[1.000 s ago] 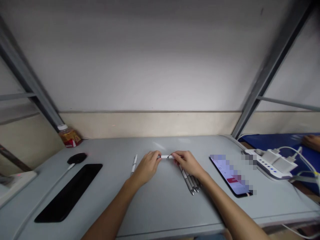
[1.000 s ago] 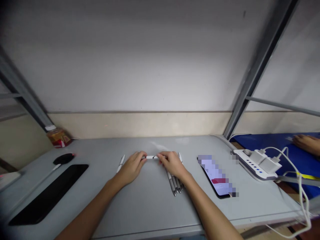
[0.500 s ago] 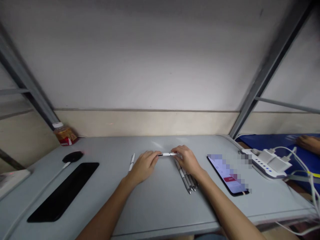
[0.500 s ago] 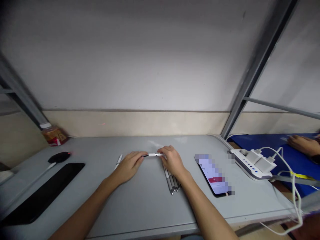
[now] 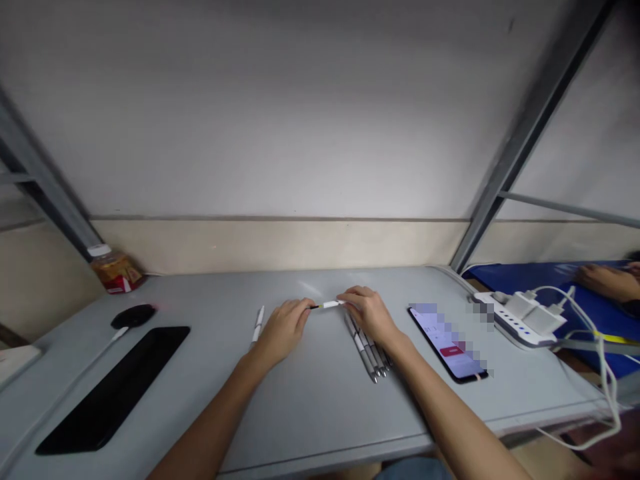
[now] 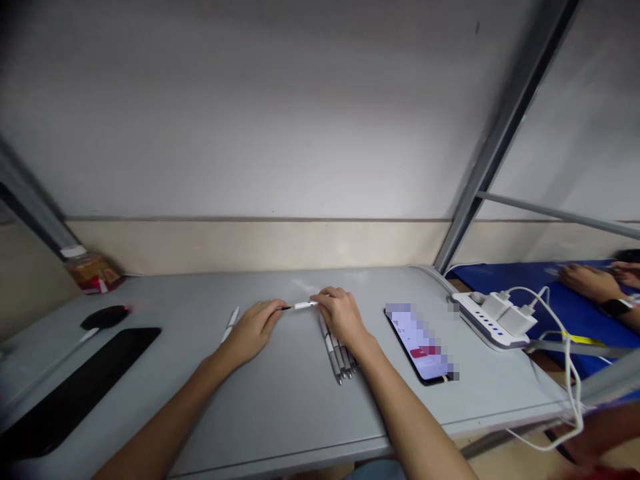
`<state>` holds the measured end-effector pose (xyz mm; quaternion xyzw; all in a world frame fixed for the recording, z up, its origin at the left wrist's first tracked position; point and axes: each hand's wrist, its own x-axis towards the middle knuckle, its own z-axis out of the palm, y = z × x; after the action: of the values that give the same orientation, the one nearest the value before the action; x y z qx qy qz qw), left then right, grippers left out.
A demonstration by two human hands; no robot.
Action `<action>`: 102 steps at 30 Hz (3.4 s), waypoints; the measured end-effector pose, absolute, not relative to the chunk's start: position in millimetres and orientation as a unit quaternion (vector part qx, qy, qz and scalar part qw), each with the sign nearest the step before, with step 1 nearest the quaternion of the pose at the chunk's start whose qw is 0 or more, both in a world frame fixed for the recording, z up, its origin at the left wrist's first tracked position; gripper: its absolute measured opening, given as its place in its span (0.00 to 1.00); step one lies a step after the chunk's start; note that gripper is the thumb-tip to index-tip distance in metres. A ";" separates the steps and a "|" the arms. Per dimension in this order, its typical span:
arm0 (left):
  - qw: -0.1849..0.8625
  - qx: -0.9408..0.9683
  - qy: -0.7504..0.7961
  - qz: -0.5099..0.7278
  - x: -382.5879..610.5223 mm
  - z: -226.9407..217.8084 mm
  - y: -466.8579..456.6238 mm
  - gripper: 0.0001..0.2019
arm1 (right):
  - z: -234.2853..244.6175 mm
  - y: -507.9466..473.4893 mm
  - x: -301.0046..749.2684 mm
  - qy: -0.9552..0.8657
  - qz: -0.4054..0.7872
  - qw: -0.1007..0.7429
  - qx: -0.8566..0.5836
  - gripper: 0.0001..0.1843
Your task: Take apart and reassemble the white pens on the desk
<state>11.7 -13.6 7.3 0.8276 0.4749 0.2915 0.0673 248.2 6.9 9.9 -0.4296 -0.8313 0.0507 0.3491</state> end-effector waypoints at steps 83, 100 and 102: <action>0.014 0.848 0.466 0.253 6.6 12.8 -11.7 0.13 | 21.7 -9.7 232.7 -0.799 0.208 0.353 -0.440 0.15; -0.124 0.857 0.448 0.221 10.1 21.0 -17.4 0.13 | 17.9 -3.7 237.6 -0.528 0.725 0.282 -0.341 0.20; -0.127 0.857 0.448 0.222 11.2 21.0 -18.3 0.13 | 18.8 -3.4 237.6 -0.517 0.729 0.293 -0.339 0.20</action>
<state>11.2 -18.3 21.0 0.8566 0.4481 0.2222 -0.1268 237.6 -3.4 18.8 -0.3392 -0.5170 0.7292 0.2930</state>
